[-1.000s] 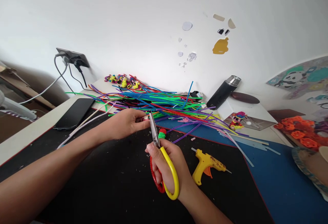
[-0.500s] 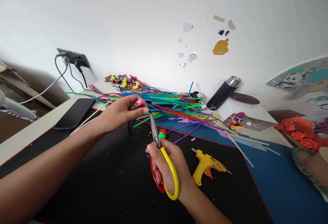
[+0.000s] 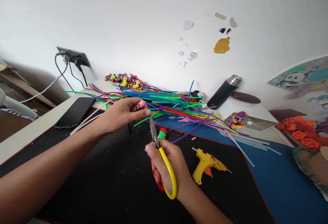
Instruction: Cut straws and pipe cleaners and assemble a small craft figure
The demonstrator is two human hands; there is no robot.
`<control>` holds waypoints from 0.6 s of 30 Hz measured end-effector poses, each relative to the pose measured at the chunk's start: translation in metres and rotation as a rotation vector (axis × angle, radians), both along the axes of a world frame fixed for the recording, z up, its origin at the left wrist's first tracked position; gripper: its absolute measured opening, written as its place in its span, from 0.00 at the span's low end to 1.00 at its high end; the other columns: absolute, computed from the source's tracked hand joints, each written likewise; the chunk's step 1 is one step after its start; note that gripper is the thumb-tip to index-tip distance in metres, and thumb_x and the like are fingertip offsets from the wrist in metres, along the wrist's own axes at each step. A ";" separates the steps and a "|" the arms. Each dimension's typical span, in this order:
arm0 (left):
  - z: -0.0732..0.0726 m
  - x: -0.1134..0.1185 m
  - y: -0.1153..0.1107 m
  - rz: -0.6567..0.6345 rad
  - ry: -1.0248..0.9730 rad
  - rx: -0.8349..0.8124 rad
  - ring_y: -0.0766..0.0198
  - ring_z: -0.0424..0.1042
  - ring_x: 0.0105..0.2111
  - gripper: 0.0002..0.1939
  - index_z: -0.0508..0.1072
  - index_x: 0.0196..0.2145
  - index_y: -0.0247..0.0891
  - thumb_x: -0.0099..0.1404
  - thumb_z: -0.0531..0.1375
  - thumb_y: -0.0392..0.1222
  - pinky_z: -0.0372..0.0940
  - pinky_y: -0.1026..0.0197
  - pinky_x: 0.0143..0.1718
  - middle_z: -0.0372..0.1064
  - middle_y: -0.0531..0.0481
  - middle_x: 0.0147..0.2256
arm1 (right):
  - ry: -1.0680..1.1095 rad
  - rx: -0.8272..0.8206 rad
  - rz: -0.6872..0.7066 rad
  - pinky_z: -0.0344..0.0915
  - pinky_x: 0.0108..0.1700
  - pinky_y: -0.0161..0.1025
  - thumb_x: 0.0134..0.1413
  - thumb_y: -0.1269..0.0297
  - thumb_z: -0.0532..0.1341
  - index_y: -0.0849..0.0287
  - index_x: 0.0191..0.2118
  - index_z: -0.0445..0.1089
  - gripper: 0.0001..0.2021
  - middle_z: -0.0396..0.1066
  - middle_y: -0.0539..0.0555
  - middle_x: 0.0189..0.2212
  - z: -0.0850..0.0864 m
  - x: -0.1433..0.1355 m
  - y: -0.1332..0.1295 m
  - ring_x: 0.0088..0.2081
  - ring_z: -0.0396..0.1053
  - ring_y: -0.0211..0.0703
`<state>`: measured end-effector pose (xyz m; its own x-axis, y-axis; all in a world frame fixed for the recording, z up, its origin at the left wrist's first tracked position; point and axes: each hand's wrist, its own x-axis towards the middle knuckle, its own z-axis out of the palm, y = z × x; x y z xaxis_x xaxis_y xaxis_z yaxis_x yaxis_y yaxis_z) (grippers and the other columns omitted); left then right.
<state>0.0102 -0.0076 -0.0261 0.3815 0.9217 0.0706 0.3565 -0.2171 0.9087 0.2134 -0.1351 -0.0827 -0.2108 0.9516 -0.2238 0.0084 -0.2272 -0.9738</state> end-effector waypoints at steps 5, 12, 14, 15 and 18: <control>0.001 0.000 -0.001 0.001 0.049 -0.021 0.65 0.52 0.29 0.28 0.64 0.27 0.42 0.60 0.73 0.63 0.50 0.61 0.30 0.52 0.58 0.27 | -0.047 -0.025 0.012 0.58 0.17 0.29 0.67 0.32 0.65 0.55 0.38 0.72 0.28 0.65 0.43 0.21 -0.002 -0.001 0.000 0.15 0.62 0.32; 0.004 0.004 -0.003 0.035 0.124 -0.036 0.64 0.51 0.28 0.28 0.63 0.26 0.42 0.59 0.72 0.64 0.48 0.60 0.29 0.52 0.57 0.27 | -0.111 -0.012 0.034 0.59 0.18 0.30 0.68 0.32 0.64 0.56 0.39 0.73 0.28 0.68 0.44 0.21 0.000 0.000 0.001 0.15 0.65 0.33; 0.003 0.005 -0.003 0.039 0.119 -0.056 0.64 0.51 0.29 0.28 0.64 0.27 0.42 0.58 0.72 0.64 0.48 0.60 0.29 0.52 0.58 0.27 | -0.119 -0.005 0.035 0.59 0.19 0.29 0.68 0.32 0.65 0.56 0.40 0.74 0.28 0.69 0.45 0.22 0.001 0.001 0.001 0.16 0.67 0.34; 0.003 0.005 -0.003 0.041 0.114 -0.063 0.64 0.51 0.29 0.28 0.64 0.27 0.42 0.58 0.72 0.65 0.48 0.60 0.29 0.51 0.58 0.27 | -0.118 0.000 0.036 0.60 0.20 0.29 0.67 0.32 0.65 0.56 0.41 0.75 0.28 0.69 0.45 0.22 0.001 0.001 0.002 0.17 0.69 0.34; 0.001 0.004 -0.003 0.042 0.094 -0.077 0.65 0.50 0.28 0.28 0.63 0.27 0.42 0.58 0.73 0.64 0.46 0.60 0.29 0.51 0.58 0.27 | -0.098 -0.007 0.040 0.64 0.23 0.30 0.65 0.29 0.66 0.57 0.44 0.76 0.30 0.71 0.45 0.23 0.000 0.001 0.002 0.19 0.72 0.36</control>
